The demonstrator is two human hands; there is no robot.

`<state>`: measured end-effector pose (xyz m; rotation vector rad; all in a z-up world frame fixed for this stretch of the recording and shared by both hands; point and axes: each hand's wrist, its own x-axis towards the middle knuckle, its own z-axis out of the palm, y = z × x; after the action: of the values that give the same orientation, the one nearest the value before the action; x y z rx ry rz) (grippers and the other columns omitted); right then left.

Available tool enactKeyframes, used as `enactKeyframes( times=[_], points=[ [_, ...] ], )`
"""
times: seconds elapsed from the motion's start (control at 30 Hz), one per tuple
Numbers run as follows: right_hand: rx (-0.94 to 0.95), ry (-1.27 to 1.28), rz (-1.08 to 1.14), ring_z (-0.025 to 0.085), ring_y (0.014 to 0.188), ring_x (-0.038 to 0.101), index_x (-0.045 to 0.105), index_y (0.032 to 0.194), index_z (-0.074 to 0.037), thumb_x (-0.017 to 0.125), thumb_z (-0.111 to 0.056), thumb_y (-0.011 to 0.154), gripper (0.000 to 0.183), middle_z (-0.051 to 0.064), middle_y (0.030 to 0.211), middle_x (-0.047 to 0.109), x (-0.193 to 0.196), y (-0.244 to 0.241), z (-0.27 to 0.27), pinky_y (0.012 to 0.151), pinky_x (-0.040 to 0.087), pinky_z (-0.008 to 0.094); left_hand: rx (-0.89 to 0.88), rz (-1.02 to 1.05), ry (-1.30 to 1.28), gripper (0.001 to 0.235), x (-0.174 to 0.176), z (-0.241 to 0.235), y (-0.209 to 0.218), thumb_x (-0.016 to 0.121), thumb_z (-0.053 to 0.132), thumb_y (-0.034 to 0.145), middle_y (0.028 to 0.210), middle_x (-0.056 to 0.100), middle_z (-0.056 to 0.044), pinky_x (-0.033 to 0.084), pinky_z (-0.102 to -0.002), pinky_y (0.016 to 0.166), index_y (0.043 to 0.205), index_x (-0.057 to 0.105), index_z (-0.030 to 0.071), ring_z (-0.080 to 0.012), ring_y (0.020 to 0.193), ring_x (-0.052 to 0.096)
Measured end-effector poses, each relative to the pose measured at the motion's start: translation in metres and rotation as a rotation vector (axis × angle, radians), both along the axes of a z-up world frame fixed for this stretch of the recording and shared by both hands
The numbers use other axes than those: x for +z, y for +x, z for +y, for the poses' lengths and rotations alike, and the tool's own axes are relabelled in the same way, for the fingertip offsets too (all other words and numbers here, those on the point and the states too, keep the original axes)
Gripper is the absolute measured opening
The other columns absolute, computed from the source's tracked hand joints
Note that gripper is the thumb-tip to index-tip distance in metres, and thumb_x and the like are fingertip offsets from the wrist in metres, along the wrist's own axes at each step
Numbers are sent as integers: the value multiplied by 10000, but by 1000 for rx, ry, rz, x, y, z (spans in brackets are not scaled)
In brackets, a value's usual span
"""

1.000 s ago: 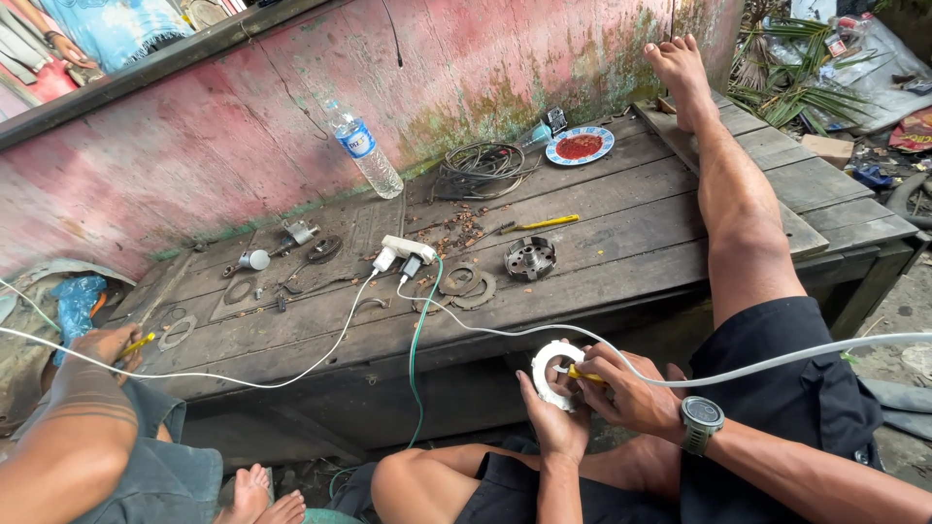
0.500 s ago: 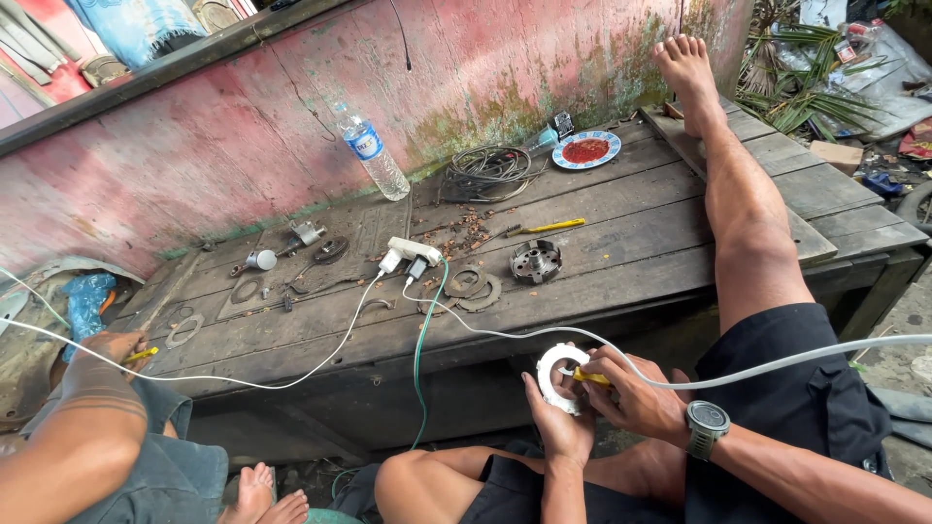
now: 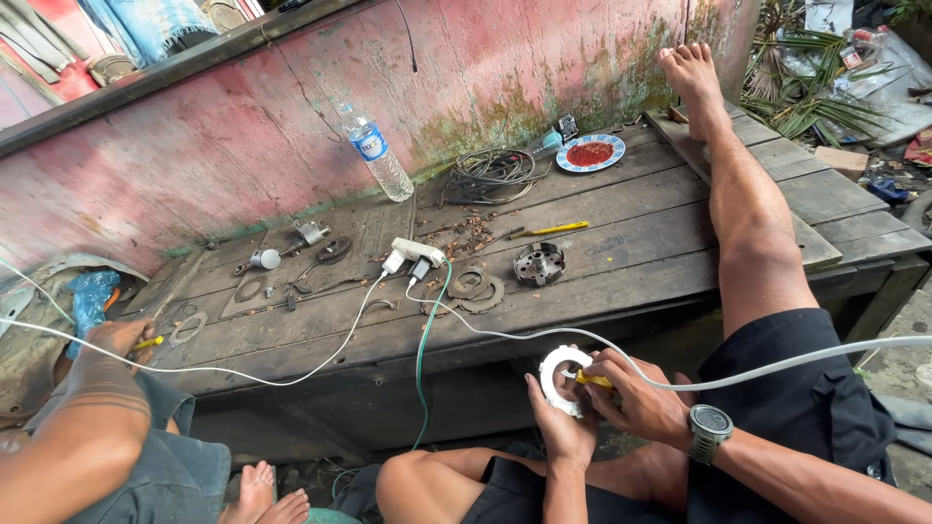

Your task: Inspecting and manipulating a motorcycle stator coil on a workbench to check wiring and connections.

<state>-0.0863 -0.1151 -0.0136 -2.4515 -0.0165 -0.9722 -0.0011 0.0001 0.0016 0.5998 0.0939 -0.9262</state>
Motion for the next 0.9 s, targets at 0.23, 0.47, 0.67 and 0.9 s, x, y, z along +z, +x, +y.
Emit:
enactKeyframes(
  times=[0.23,0.47,0.67,0.9],
  points=[
    [11,9,-8,214,941,687,601,1161,-112,607,-231,986,212,83,1068,637,-4,1,0,769,577,325,-6,19,14,782,-4,0,1,305,688,947,1164,710,-149,454,-302,802,1309,688,110,-233,969,616],
    [-77,33,26,211,769,703,618,1140,-146,615,-263,972,205,76,1108,627,-2,0,2,613,579,325,-2,1,-5,790,-4,-1,1,307,683,944,1168,704,-146,468,-300,809,1319,683,98,-232,1000,622],
    [-132,152,195,223,822,667,575,1252,-114,637,-458,923,480,48,1093,601,-11,4,-7,717,545,361,-5,40,-36,736,-12,-3,3,362,660,941,1125,675,-97,481,-348,876,1320,665,106,-239,1037,612],
    [-80,241,384,115,823,730,574,1330,-204,705,-578,838,631,-20,1227,548,-2,2,-5,694,645,269,-1,26,-78,757,-9,-4,1,355,713,922,1103,643,-104,477,-393,843,1289,646,118,-250,956,579]
  ],
)
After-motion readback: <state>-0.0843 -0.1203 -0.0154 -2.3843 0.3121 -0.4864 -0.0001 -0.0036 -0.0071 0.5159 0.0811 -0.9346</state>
